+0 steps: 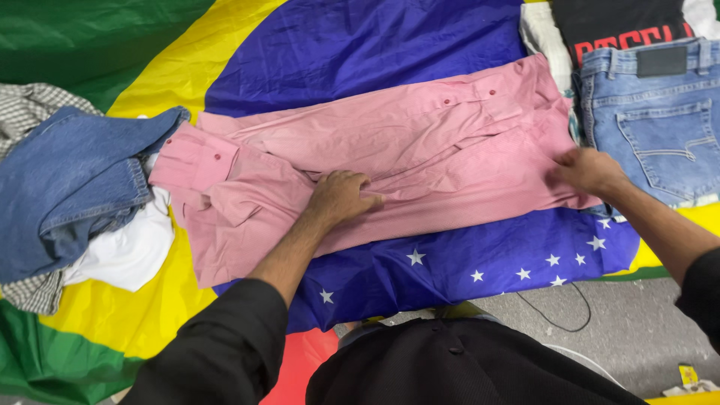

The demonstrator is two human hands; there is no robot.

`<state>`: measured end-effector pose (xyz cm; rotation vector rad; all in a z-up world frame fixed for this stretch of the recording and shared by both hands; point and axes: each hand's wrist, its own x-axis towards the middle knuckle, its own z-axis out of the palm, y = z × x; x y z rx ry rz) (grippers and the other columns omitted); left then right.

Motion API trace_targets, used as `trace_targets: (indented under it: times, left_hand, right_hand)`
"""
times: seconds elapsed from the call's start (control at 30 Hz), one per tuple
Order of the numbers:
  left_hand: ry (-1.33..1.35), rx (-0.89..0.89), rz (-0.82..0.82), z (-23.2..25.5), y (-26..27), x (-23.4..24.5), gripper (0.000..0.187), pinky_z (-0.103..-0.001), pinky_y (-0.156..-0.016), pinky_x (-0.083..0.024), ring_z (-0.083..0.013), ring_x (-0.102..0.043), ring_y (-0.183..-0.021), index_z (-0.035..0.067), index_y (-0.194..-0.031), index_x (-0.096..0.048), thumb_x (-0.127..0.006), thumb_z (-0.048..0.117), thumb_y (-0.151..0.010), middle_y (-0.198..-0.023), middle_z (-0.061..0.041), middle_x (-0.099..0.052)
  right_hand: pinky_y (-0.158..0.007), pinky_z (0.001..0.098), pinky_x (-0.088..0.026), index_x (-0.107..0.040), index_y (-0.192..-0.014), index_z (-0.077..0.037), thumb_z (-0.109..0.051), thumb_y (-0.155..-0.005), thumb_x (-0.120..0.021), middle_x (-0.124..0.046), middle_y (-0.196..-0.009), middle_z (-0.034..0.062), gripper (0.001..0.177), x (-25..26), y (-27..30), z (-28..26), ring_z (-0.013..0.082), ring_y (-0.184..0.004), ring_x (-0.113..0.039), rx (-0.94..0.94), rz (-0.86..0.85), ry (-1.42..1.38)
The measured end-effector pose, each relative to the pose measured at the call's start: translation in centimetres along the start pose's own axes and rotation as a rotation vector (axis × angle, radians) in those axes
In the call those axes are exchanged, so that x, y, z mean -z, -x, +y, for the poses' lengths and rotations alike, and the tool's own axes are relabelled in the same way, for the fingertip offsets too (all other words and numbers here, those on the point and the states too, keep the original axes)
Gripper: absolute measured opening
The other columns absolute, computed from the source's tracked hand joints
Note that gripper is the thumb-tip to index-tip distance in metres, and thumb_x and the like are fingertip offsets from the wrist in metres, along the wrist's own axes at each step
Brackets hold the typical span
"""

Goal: The person folds a pair of light blue jeans and a pink long-sleeved shirt on a Brazilian flag spread on the floor. The jeans are folded into a compact rectangle and placed aside, then the shirt is smoothed, sleeves folded in, and the garment folded into a neat stack.

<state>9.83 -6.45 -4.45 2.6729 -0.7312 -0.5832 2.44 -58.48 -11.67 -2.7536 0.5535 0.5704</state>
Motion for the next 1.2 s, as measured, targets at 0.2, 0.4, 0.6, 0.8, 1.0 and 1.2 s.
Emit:
trace_targets:
  times: [0.2, 0.4, 0.6, 0.8, 1.0, 1.2]
  left_hand:
    - [-0.051, 0.062, -0.246, -2.3, -3.1, -1.0, 0.074, -0.045, -0.101, -0.050, -0.0268, -0.067, -0.113, 0.015, -0.132, -0.063, -0.081, 0.049, -0.068, -0.115, -0.009, -0.072]
    - [-0.208, 0.095, -0.507, -4.2, -5.1, -0.7, 0.071, -0.042, -0.096, -0.059, -0.0295, -0.073, -0.109, 0.007, -0.123, -0.074, -0.083, 0.054, -0.069, -0.115, -0.014, -0.075]
    - [-0.010, 0.043, -0.424, -5.6, -5.8, 3.0, 0.080, -0.043, -0.102, -0.049, -0.0293, -0.062, -0.117, 0.003, -0.133, -0.061, -0.091, 0.050, -0.076, -0.130, -0.019, -0.064]
    - [0.103, 0.179, 0.158, -4.5, -4.0, 3.0, 0.066, -0.048, -0.097, -0.048, -0.0289, -0.057, -0.112, 0.009, -0.129, -0.059, -0.087, 0.020, -0.070, -0.121, -0.012, -0.062]
    - [0.193, 0.264, 0.503, -3.0, 4.2, -0.8, 0.052, -0.048, -0.111, -0.038, -0.0274, -0.054, -0.124, 0.011, -0.128, -0.062, -0.080, 0.017, -0.080, -0.123, -0.007, -0.063]
    - [0.314, 0.999, 1.147, -7.6, 15.3, -6.2, 0.069, -0.055, -0.098, -0.039, -0.0411, -0.048, -0.120, 0.002, -0.131, -0.055, -0.083, 0.016, -0.069, -0.130, -0.024, -0.053]
  right_hand:
    - [-0.104, 0.0366, -0.047, -0.060, -0.139, -0.003, -0.040, -0.089, -0.076, -0.068, -0.129, 0.0139, 0.064, -0.5, -3.4, -4.3, 0.0259, -0.115, -0.067, 0.030, 0.030, -0.450]
    - [-0.087, 0.0368, -0.050, -0.062, -0.125, 0.003, -0.033, -0.087, -0.084, -0.069, -0.106, 0.0114, 0.057, -2.1, -6.3, -5.2, 0.0220, -0.093, -0.066, 0.013, 0.015, -0.453]
    - [-0.071, 0.0376, -0.047, -0.064, -0.101, 0.011, -0.025, -0.113, -0.076, -0.063, -0.083, 0.0191, 0.040, 0.1, -4.7, -5.1, 0.0243, -0.078, -0.056, 0.194, 0.342, -0.402]
    - [-0.073, 0.0242, -0.057, -0.061, -0.127, -0.005, -0.012, -0.094, -0.068, -0.066, -0.108, -0.0035, 0.035, 4.5, -2.9, -7.1, 0.0080, -0.087, -0.067, 0.287, 0.378, -0.792]
    - [-0.071, 0.0361, -0.055, -0.073, -0.112, 0.005, -0.013, -0.104, -0.067, -0.071, -0.094, 0.0119, 0.020, 2.5, 3.4, -3.2, 0.0168, -0.079, -0.067, -0.037, 0.449, -0.879]
    - [-0.076, 0.0398, -0.054, -0.067, -0.120, -0.007, -0.026, -0.101, -0.064, -0.070, -0.115, 0.0106, 0.027, -2.1, 9.2, -3.4, 0.0221, -0.086, -0.066, -0.595, 0.150, -1.233]
